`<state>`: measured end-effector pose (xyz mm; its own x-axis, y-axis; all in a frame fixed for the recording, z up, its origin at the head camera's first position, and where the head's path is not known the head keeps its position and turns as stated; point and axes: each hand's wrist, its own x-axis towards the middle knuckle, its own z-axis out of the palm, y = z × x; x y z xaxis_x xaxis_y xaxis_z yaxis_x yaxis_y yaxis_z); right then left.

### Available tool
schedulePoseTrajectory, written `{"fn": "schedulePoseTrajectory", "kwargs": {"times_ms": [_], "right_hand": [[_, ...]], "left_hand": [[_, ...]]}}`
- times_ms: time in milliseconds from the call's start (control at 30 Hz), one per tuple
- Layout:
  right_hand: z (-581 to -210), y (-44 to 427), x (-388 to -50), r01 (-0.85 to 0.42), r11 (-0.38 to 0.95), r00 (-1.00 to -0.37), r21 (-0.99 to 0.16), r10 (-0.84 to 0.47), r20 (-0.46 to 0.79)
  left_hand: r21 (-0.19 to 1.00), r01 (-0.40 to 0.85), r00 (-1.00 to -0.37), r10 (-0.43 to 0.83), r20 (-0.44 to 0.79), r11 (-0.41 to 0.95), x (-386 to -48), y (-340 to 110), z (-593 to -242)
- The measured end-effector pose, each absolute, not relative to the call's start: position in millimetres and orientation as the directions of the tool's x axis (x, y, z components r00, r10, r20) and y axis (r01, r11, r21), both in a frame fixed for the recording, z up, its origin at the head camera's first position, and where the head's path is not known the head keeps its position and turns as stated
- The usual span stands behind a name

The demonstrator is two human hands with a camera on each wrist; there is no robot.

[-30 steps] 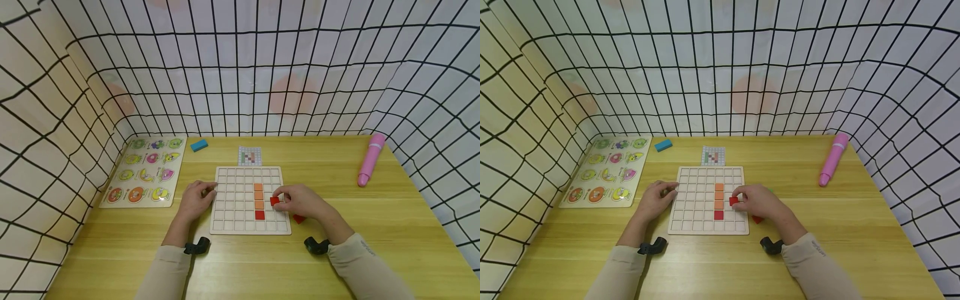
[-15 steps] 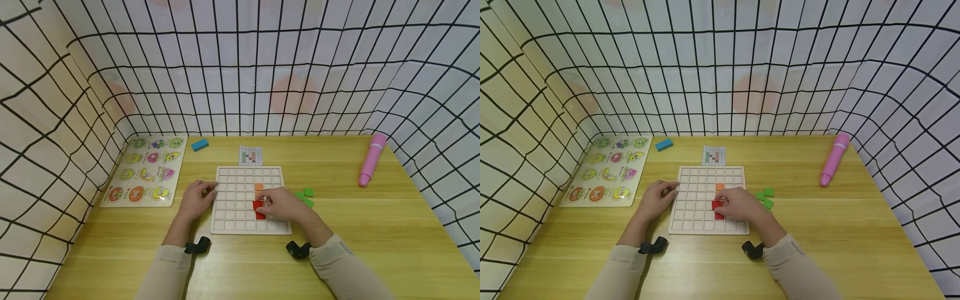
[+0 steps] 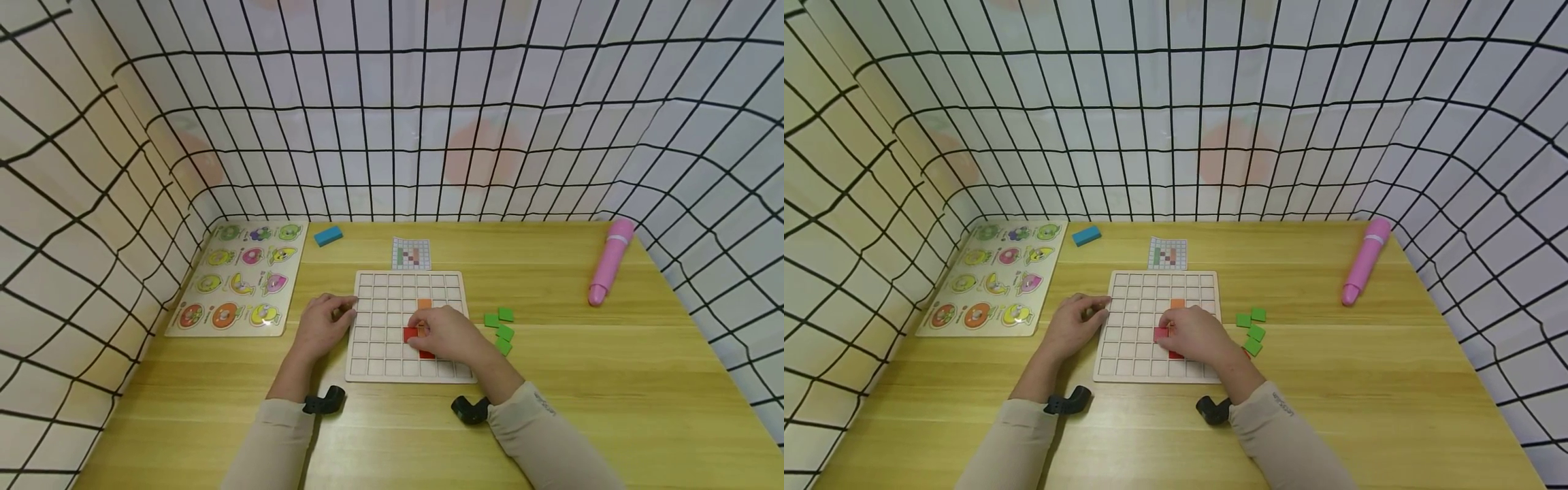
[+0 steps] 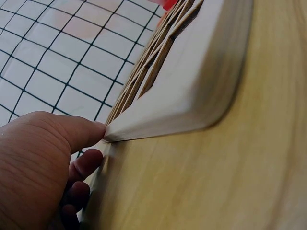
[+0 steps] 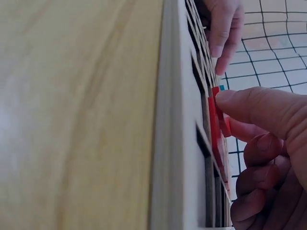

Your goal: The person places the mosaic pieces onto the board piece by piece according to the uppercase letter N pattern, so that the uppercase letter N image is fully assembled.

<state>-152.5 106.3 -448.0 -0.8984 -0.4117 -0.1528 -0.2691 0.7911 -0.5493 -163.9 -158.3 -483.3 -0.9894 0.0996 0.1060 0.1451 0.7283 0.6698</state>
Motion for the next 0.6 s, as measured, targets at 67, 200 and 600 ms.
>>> {"fn": "schedulePoseTrajectory", "kwargs": {"times_ms": [67, 200, 600], "right_hand": [[-447.5, 105.4, -152.4, -0.268, 0.798, -0.899, -0.539, -0.408, -0.157], [-447.6, 104.3, -152.7, -0.269, 0.810, -0.901, -0.521, -0.403, -0.162], [-447.4, 111.4, -152.7, -0.250, 0.788, -0.891, -0.563, -0.414, -0.184]], "left_hand": [[0.671, 0.147, -0.989, 0.102, 0.106, 0.727, -163.9, -158.0, -482.9], [0.670, 0.143, -0.990, 0.100, 0.102, 0.728, -163.8, -157.7, -482.4], [0.673, 0.133, -0.991, 0.093, 0.096, 0.727, -164.0, -157.8, -482.7]]}}
